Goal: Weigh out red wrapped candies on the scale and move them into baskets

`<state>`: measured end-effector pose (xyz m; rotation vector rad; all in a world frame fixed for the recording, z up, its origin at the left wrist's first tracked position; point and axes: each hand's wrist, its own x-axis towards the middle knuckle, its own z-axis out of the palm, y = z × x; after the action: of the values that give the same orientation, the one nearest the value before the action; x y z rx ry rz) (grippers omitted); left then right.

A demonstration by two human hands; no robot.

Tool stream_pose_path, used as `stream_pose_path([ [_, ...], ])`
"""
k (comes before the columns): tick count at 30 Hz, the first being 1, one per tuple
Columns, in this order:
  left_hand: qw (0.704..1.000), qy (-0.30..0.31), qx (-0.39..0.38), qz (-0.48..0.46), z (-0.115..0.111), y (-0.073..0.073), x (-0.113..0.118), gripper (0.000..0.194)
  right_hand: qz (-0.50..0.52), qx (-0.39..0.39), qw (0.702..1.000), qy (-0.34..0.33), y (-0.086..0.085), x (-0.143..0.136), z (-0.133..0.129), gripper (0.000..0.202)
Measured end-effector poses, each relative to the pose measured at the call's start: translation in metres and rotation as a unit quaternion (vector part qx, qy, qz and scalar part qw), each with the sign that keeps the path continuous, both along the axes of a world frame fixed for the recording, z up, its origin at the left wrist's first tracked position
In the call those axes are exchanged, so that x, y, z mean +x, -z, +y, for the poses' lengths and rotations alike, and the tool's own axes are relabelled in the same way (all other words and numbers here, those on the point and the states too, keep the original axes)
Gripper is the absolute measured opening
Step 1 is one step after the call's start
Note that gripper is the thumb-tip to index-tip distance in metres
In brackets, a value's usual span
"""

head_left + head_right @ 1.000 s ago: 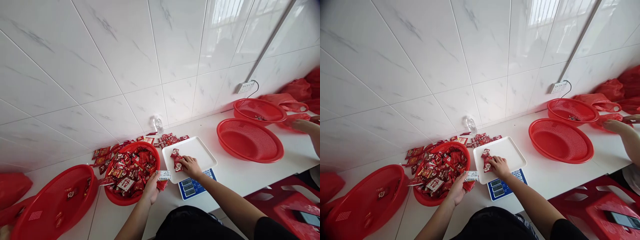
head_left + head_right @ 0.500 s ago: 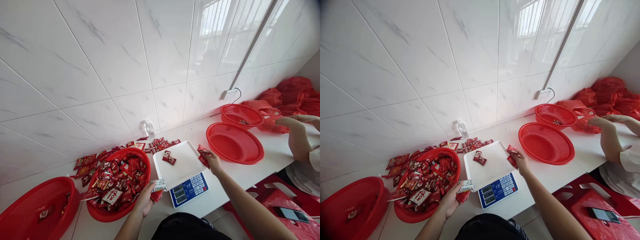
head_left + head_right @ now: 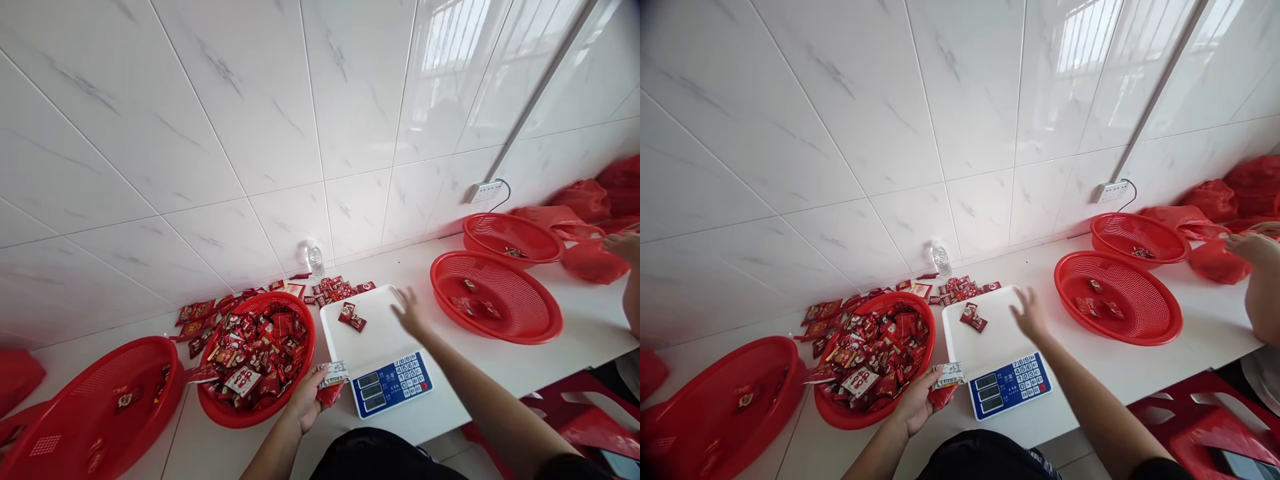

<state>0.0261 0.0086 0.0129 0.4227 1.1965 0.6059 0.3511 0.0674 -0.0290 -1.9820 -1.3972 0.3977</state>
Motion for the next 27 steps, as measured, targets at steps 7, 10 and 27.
stream_pose_path([
  [7,0.999,-0.032,0.015,0.009,-0.009,-0.006,-0.017,0.028,-0.054,-0.132,0.948,-0.284,0.008,-0.124,0.029,0.047],
  [10,0.998,-0.059,0.015,0.013,-0.012,-0.006,-0.027,0.029,-0.006,-0.122,0.955,-0.269,0.011,-0.116,0.02,0.04],
  [27,0.985,0.084,0.146,0.032,0.042,-0.002,0.063,0.069,0.445,0.105,0.859,0.232,-0.035,0.116,-0.06,0.017],
])
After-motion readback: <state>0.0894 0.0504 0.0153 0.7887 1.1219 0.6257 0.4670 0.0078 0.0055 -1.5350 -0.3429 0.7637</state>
